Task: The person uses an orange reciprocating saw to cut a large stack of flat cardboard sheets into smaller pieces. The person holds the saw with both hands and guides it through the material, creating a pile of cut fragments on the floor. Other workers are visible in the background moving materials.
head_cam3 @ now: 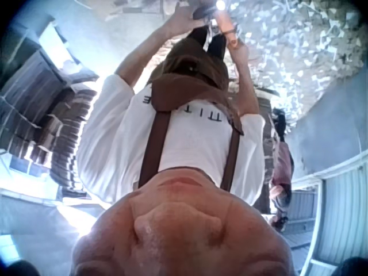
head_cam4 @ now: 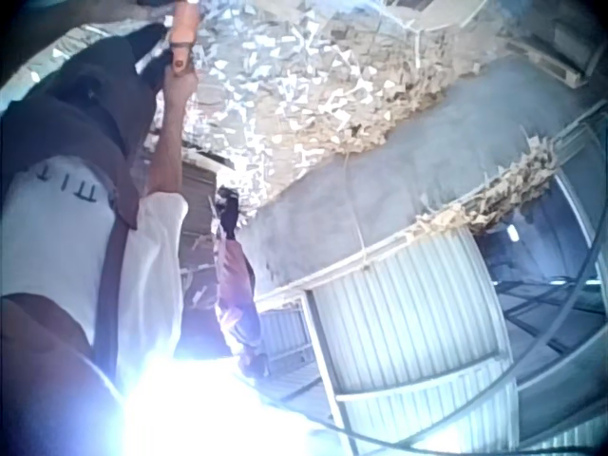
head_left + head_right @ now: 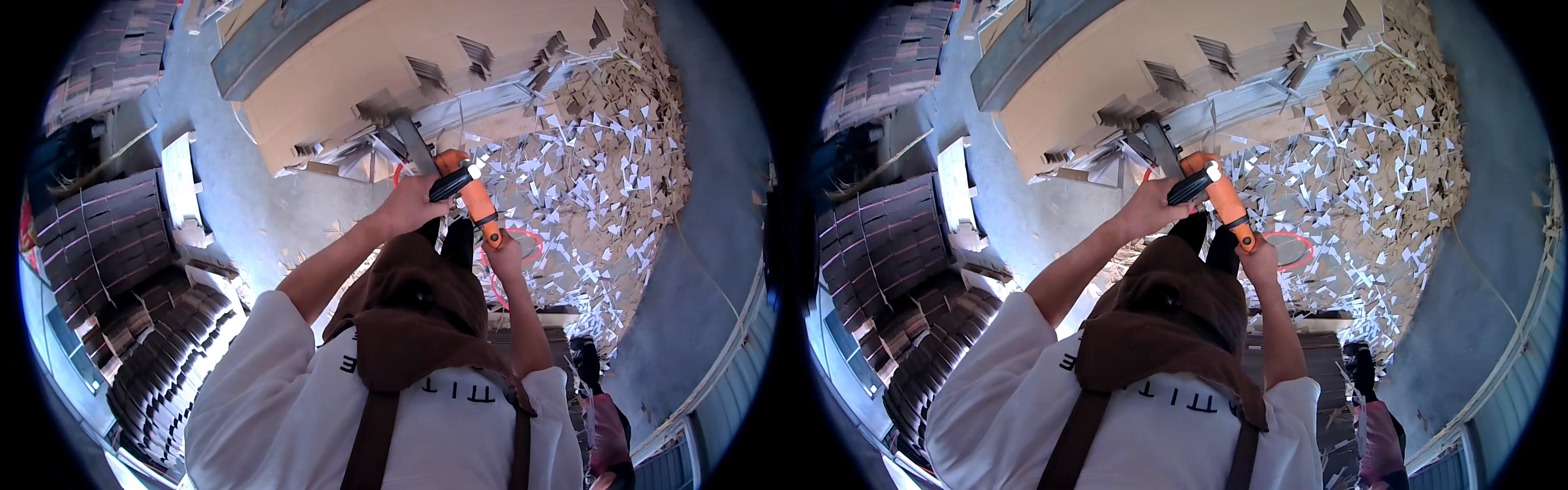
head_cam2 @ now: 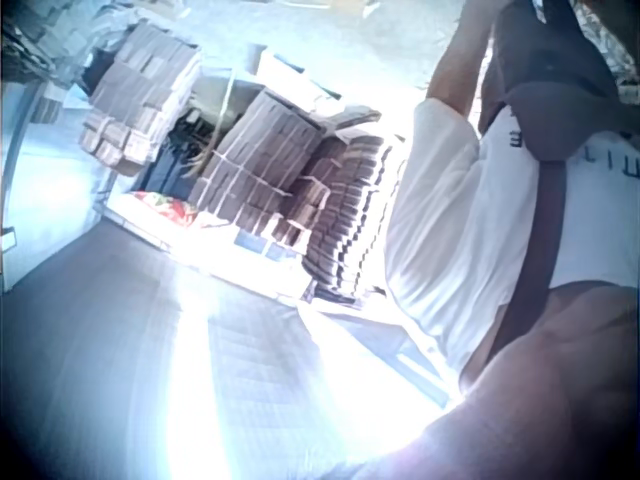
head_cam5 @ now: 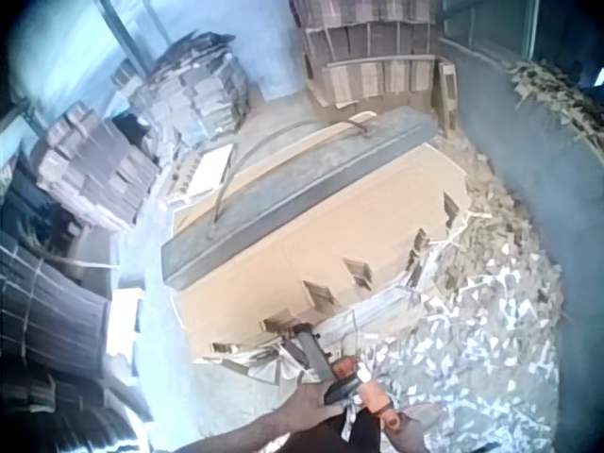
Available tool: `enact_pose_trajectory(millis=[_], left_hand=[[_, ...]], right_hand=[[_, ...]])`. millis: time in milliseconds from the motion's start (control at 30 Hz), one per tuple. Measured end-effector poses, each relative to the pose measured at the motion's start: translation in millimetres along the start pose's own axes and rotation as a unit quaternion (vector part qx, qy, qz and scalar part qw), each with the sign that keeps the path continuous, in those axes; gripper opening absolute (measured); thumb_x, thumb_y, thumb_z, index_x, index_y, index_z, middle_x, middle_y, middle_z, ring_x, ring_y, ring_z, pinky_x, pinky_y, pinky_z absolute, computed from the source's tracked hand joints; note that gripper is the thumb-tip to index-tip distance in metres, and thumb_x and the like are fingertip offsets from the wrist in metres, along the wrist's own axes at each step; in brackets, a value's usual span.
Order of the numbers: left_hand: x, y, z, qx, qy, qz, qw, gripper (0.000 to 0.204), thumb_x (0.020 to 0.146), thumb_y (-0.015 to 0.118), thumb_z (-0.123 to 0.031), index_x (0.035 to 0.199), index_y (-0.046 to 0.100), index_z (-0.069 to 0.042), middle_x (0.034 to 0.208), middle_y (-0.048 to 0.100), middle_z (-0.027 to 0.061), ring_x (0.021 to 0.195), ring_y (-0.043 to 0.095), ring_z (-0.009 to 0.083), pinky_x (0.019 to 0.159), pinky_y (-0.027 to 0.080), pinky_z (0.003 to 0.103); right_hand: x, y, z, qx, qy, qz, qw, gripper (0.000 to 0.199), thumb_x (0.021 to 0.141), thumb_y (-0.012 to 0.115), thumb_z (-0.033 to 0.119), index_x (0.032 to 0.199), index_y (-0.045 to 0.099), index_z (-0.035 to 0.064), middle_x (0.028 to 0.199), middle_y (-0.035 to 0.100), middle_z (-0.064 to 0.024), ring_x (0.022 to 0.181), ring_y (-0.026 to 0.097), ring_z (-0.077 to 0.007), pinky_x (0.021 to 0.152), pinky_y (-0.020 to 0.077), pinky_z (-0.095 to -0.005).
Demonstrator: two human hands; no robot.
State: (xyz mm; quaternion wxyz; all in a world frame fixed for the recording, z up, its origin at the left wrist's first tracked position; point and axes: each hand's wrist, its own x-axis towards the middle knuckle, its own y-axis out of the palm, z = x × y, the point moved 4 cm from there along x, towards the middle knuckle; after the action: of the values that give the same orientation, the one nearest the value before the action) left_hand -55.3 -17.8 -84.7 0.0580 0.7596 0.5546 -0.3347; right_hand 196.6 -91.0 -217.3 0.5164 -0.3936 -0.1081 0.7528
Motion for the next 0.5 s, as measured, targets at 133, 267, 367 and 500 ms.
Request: enact_pose_trajectory(millis=[133,267,367,500], left_hand=[[-2.0,3.9,3.0,-0.01,0.012,-0.011,1.0,0.025,0.075,0.065,-0.016,0.094,0.062,0.0,0.073,0.06,0.0038,0.07,0.055,0.0092,0.066,0.046,0.028],[16.8,3.3,10.9,0.021,-0.022,-0.007,1.0,0.031,0.075,0.068,-0.023,0.092,0.061,0.002,0.074,0.061,0.0124,0.07,0.06,0.0196,0.066,0.046,0.033],[12.8,5.9,15.6,0.018,0.013,-0.027,0.999,0.029,0.076,0.068,-0.022,0.093,0.061,0.0,0.065,0.056,0.0037,0.058,0.053,0.0094,0.057,0.044,0.027],[26.7,7.2,22.1,0.01,-0.043,-0.001,0.999,0.028,0.077,0.067,-0.023,0.094,0.062,-0.001,0.066,0.057,0.0027,0.055,0.054,0.0091,0.054,0.045,0.025]], right_hand=[[0.6,-4.6,5.7,0.014,0.012,0.001,1.0,0.027,0.07,0.069,0.02,0.085,0.06,0.001,0.072,0.063,-0.0198,0.072,0.063,-0.0398,0.063,0.05,-0.0453],[14.3,3.8,-9.5,-0.013,0.027,0.014,0.999,0.029,0.07,0.069,0.022,0.087,0.06,0.0011,0.074,0.064,-0.02,0.073,0.063,-0.0399,0.064,0.0506,-0.0462],[7.9,4.3,-12.4,-0.038,0.027,0.026,0.999,0.029,0.07,0.069,0.023,0.089,0.061,0.0017,0.075,0.064,-0.0203,0.073,0.063,-0.0401,0.065,0.0508,-0.0474],[19.6,14.5,-24.5,-0.026,0.038,0.028,0.999,0.031,0.071,0.069,0.024,0.092,0.061,0.0027,0.076,0.065,-0.0197,0.075,0.063,-0.04,0.066,0.0509,-0.0477]])
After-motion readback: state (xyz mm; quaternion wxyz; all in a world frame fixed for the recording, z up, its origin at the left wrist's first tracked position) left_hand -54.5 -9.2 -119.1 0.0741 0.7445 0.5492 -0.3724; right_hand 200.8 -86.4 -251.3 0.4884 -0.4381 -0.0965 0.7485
